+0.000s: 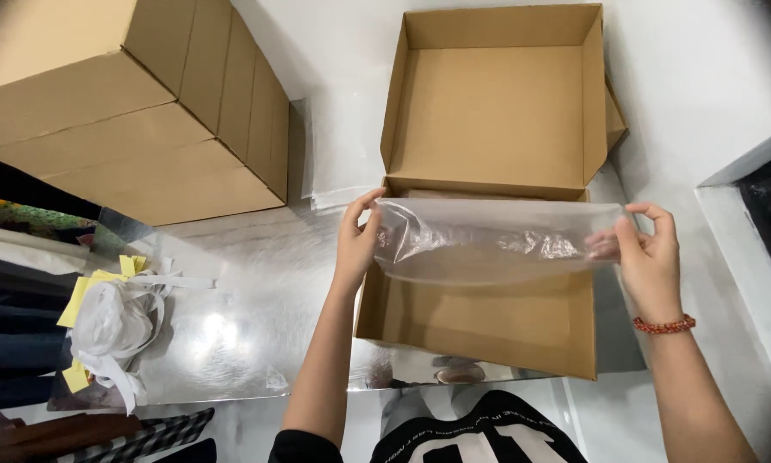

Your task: The person places a plastic-wrapped item into a cardboard box and closes it. They then tie a white ribbon around the box and attach a yellow sticky note. Later, they open another box, remove a wrapped garment, and hang it on a clothing rack.

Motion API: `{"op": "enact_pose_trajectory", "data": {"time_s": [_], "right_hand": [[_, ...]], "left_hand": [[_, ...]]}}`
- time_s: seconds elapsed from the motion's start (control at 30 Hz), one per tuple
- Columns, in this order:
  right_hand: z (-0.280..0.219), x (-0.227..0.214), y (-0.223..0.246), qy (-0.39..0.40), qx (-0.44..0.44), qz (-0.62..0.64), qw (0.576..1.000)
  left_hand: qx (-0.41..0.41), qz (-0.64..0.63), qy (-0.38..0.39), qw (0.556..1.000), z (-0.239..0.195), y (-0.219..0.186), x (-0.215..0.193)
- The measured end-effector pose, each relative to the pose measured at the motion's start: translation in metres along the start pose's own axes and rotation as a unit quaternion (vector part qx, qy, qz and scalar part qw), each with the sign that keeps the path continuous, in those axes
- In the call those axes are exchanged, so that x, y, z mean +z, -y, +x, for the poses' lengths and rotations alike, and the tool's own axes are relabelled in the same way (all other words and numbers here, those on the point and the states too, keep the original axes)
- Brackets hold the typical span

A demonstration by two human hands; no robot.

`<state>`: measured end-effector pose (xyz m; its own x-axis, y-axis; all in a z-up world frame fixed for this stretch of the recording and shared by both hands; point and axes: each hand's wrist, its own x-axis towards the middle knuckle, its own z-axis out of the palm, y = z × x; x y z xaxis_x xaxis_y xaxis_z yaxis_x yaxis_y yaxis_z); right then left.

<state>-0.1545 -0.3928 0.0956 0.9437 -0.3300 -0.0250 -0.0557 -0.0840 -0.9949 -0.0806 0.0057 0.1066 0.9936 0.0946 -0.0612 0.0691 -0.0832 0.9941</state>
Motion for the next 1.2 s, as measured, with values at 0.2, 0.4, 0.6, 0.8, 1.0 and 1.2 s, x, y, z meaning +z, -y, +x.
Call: {"op": "enact_pose_trajectory", "data": {"time_s": [0.2, 0.4, 0.6, 0.8, 1.0, 1.2], "right_hand": [[-0.084, -0.007, 0.024, -0.020, 0.051, -0.002, 0.999], [-0.195, 0.007, 0.014, -0.072, 0.104, -0.006, 0.992], [-0.299, 0.034, -0.021, -0.126, 0.189, 0.049, 0.973], [-0.369, 0.037, -0.099, -0.142, 0.230, 0.147, 0.952], [-0.389, 0.048, -0.112, -0.150, 0.247, 0.140, 0.947], [-0.391, 0.053, -0.115, -0.110, 0.247, 0.040, 0.962]], "left_hand": [[-0.073, 0.003, 0.066, 0.995, -0.060, -0.016, -0.017], [-0.188, 0.019, 0.123, 0.974, -0.124, -0.022, -0.060], [-0.237, -0.009, 0.138, 0.962, -0.183, 0.024, -0.098], [-0.277, -0.010, 0.105, 0.955, -0.239, 0.111, -0.134], [-0.299, -0.247, 0.021, 0.921, -0.285, 0.154, -0.132], [-0.332, -0.319, 0.230, 0.858, -0.323, 0.174, -0.065]]}}
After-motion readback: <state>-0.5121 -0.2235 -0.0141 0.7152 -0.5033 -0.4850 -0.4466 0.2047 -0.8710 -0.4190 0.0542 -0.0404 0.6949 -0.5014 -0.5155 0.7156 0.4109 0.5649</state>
